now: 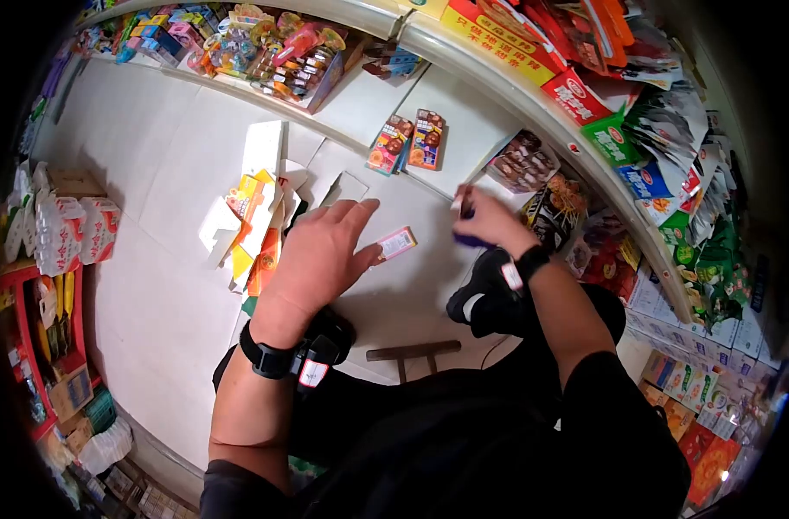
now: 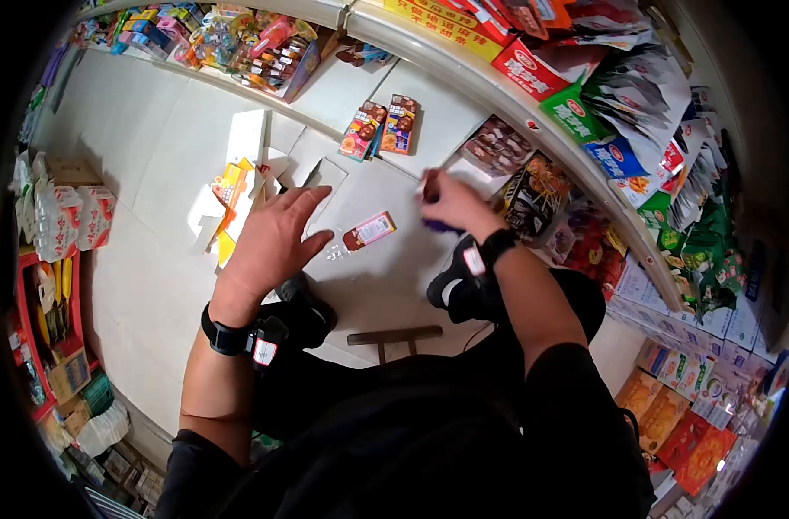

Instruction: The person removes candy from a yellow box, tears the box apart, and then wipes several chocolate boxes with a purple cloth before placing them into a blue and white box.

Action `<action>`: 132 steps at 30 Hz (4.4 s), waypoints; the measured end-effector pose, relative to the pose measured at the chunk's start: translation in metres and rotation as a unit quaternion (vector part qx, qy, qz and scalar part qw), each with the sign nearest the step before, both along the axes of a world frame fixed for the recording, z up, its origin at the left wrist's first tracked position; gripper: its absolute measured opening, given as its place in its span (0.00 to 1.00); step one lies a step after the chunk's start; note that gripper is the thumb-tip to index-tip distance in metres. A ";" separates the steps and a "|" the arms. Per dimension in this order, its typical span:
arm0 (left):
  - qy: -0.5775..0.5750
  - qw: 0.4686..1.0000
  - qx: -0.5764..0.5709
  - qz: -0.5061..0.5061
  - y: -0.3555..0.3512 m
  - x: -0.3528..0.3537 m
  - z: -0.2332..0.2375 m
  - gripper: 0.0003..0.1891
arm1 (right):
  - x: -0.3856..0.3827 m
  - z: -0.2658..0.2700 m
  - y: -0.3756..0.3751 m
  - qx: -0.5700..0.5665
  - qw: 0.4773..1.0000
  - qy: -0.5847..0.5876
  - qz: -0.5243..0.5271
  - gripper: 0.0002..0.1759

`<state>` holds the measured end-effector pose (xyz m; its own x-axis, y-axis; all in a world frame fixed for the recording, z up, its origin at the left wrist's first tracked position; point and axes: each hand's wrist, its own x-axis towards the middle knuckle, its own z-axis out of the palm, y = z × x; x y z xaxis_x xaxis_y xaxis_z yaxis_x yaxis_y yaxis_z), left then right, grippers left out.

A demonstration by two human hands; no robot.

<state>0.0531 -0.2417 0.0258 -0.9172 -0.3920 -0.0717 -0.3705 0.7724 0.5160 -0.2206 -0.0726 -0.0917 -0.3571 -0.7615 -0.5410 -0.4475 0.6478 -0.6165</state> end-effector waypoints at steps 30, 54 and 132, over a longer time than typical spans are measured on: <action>0.297 0.931 0.207 0.047 0.040 0.016 0.035 0.16 | 0.154 0.246 0.025 -0.443 0.870 0.199 0.085 0.19; 0.321 0.947 0.004 -0.014 0.040 0.013 0.032 0.15 | 0.139 0.221 0.038 -0.370 0.911 0.179 0.037 0.20; -0.162 0.966 0.080 -0.187 0.075 0.000 -0.035 0.11 | 0.016 -0.071 -0.032 -0.073 0.888 -0.305 -0.336 0.21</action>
<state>0.0532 -0.1669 -0.0097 -0.9115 0.0015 -0.4113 -0.2439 0.8031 0.5436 -0.2041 -0.1051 -0.1632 -0.4319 -0.5649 -0.7031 0.4553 0.5364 -0.7106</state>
